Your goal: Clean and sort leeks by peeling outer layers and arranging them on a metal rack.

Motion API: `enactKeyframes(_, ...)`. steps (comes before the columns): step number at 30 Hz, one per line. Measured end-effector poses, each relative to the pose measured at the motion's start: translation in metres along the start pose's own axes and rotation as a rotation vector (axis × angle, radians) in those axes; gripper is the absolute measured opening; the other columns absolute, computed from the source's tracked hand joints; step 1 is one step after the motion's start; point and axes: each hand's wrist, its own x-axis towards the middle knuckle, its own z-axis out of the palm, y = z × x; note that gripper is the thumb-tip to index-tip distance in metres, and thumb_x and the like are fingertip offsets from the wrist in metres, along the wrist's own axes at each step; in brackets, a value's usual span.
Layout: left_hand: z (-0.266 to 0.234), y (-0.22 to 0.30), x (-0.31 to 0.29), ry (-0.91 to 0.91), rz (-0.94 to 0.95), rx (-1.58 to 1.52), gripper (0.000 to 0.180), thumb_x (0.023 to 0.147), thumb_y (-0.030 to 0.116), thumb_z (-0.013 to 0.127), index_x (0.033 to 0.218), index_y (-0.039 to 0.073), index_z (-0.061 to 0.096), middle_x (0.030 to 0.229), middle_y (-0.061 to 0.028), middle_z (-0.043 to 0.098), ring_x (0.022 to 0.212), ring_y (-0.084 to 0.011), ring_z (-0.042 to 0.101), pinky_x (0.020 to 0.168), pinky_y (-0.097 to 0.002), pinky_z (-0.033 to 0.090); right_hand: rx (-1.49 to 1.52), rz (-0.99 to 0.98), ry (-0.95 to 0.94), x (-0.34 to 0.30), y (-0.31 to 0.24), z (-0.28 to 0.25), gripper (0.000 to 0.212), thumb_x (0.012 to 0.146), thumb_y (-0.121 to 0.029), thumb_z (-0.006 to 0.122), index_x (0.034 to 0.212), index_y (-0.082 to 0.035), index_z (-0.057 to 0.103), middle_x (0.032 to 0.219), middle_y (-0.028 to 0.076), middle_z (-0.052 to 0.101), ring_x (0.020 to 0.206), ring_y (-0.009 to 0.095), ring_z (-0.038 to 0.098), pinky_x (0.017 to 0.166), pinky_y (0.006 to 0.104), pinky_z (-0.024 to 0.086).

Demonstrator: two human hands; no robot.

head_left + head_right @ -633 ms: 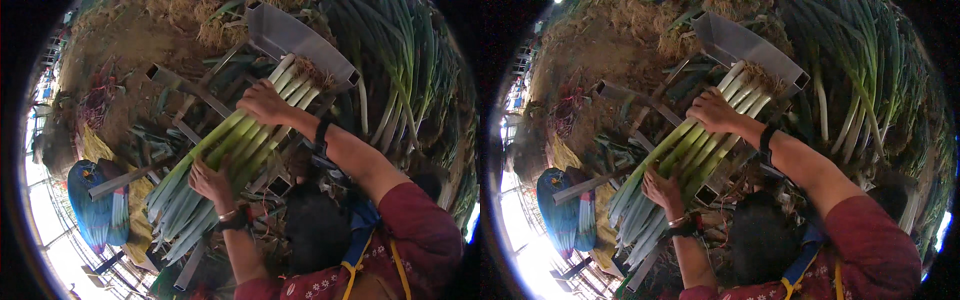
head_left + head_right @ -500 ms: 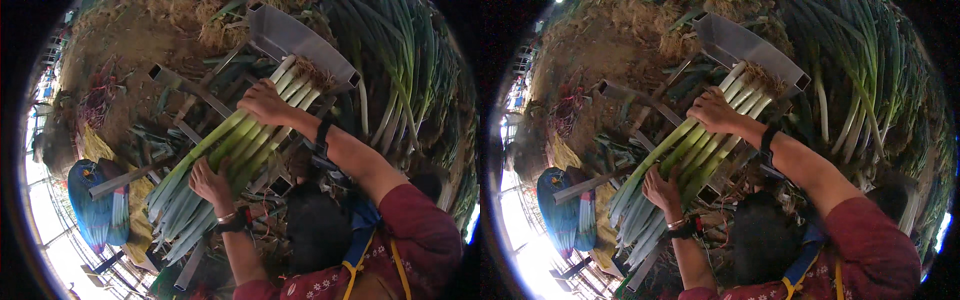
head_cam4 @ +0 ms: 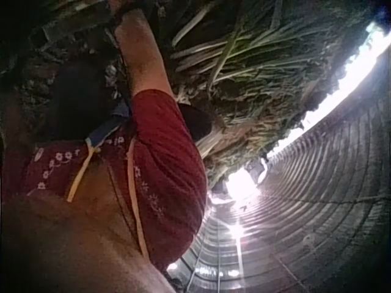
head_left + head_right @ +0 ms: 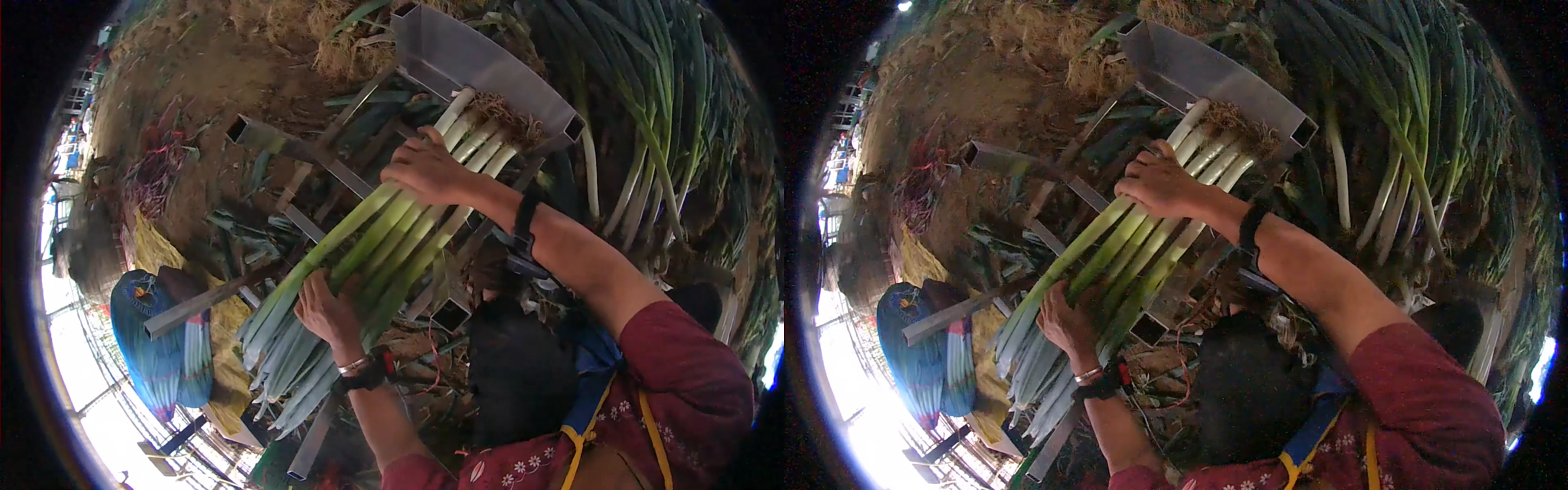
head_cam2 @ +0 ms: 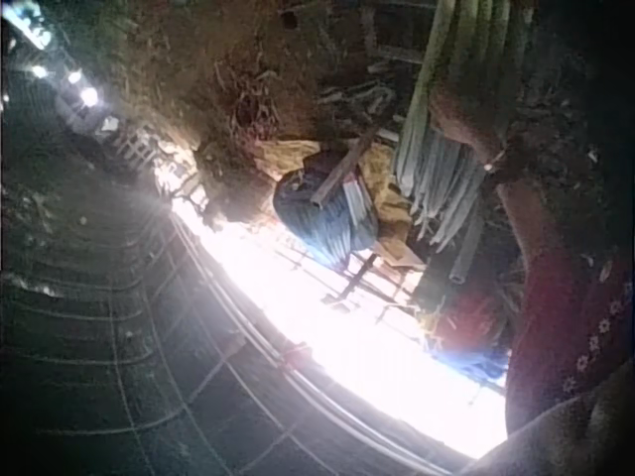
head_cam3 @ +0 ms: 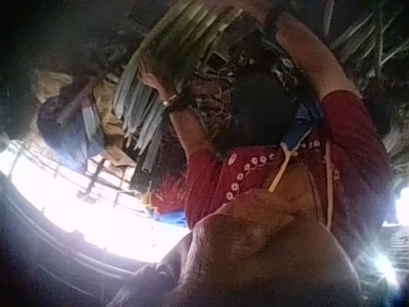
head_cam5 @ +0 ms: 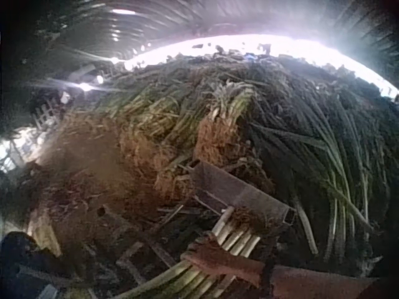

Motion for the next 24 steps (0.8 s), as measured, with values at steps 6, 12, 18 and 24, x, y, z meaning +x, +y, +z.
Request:
enactKeyframes(6, 0.000, -0.005, 0.001, 0.002, 0.011, -0.022, 0.057, 0.074, 0.057, 0.069, 0.105, 0.010, 0.062, 0.100, -0.0055, 0.065, 0.099, -0.0278, 0.060, 0.082, -0.0405, 0.040, 0.014, -0.038, 0.105, 0.000, 0.005, 0.007, 0.015, 0.083, -0.023, 0.068, 0.098, -0.024, 0.068, 0.089, -0.001, 0.058, 0.101, 0.023, 0.053, 0.103, 0.0543, 0.023)
enactKeyframes(12, 0.001, -0.010, 0.004, -0.016, -0.048, -0.171, 0.051, 0.077, 0.048, 0.072, 0.106, 0.007, 0.063, 0.101, -0.0078, 0.065, 0.098, -0.0282, 0.060, 0.087, -0.0415, 0.040, -0.013, -0.031, 0.089, 0.000, 0.006, 0.008, 0.017, 0.082, -0.024, 0.068, 0.098, -0.024, 0.068, 0.089, 0.000, 0.059, 0.100, 0.024, 0.054, 0.102, 0.0532, 0.025)
enactKeyframes(18, 0.003, -0.026, 0.025, 0.174, -0.118, -0.300, 0.042, 0.079, 0.027, 0.073, 0.115, 0.010, 0.064, 0.108, -0.0094, 0.066, 0.105, -0.0276, 0.059, 0.095, -0.0426, 0.040, -0.037, -0.035, 0.117, -0.001, 0.007, 0.011, 0.015, 0.085, -0.027, 0.065, 0.099, -0.024, 0.066, 0.088, 0.000, 0.059, 0.099, 0.024, 0.054, 0.103, 0.0508, 0.027)
enactKeyframes(24, 0.003, -0.044, 0.058, -0.201, -0.006, -0.227, 0.035, 0.080, 0.020, 0.072, 0.114, 0.010, 0.068, 0.106, -0.0103, 0.069, 0.101, -0.0258, 0.063, 0.089, -0.0381, 0.047, 0.011, -0.035, 0.168, -0.004, 0.005, 0.010, 0.033, 0.087, -0.028, 0.066, 0.119, -0.023, 0.059, 0.105, 0.003, 0.055, 0.113, 0.027, 0.047, 0.106, 0.0528, 0.024)
